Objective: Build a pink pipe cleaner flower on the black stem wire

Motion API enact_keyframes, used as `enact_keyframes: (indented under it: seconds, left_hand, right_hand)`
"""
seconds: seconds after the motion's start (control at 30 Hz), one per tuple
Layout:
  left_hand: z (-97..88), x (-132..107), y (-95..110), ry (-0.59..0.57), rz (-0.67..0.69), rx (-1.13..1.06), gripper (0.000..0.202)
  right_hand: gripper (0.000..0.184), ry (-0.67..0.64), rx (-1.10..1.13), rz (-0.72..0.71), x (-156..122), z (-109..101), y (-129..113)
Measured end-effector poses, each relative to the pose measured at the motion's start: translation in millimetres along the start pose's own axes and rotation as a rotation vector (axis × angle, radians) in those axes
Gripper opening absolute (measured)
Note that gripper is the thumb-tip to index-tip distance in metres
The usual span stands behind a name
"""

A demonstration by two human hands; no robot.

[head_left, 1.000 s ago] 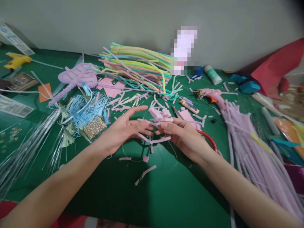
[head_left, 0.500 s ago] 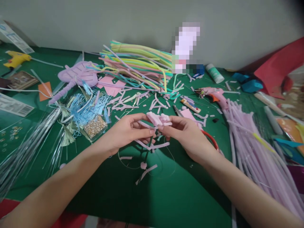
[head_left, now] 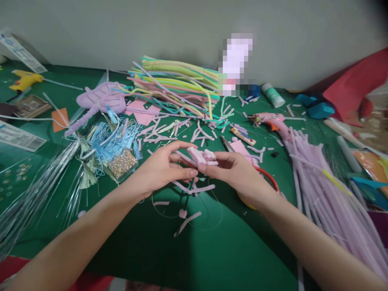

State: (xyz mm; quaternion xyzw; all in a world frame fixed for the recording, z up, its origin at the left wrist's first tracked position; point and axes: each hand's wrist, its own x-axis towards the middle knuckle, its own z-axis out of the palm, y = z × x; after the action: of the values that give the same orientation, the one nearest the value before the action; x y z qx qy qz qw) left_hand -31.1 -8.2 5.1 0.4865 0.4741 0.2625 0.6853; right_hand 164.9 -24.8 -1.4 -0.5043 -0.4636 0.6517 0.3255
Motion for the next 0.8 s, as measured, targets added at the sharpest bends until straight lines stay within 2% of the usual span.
enact_keyframes:
  seconds: [0.23,0.37,0.43,0.57,0.67,0.8]
  left_hand:
    - [0.6,-1.7,2.5,0.002,-0.001,0.012,0.067]
    - [0.3,0.3,2.5,-0.017,0.006,-0.008,0.035]
    - [0.0,1.0,2.9,-0.013,0.017,-0.006,0.025]
    - [-0.9,1.0,3.5,0.023,0.024,-0.011,0.022]
    - [-1.2,1.1,2.8,0.037,0.016,0.024,0.021]
    - [-0.1,2.0,1.6,0.037,0.015,0.085,0.018]
  right_hand:
    - [0.031,0.050,-0.009,0.001,1.3,-2.5,3.0]
    - [0.032,0.015,0.032,0.006,0.3,0.0,0.8]
    - [0.033,-0.025,0.044,0.026,0.2,-2.3,-0.8]
    - [0.026,-0.070,0.014,0.069,1.7,-15.5,-2.7]
    - [0.026,-0.009,-0.052,0.030,3.8,-23.7,-3.2]
    - [0.026,0.088,-0.152,-0.057,3.9,-23.5,-4.6]
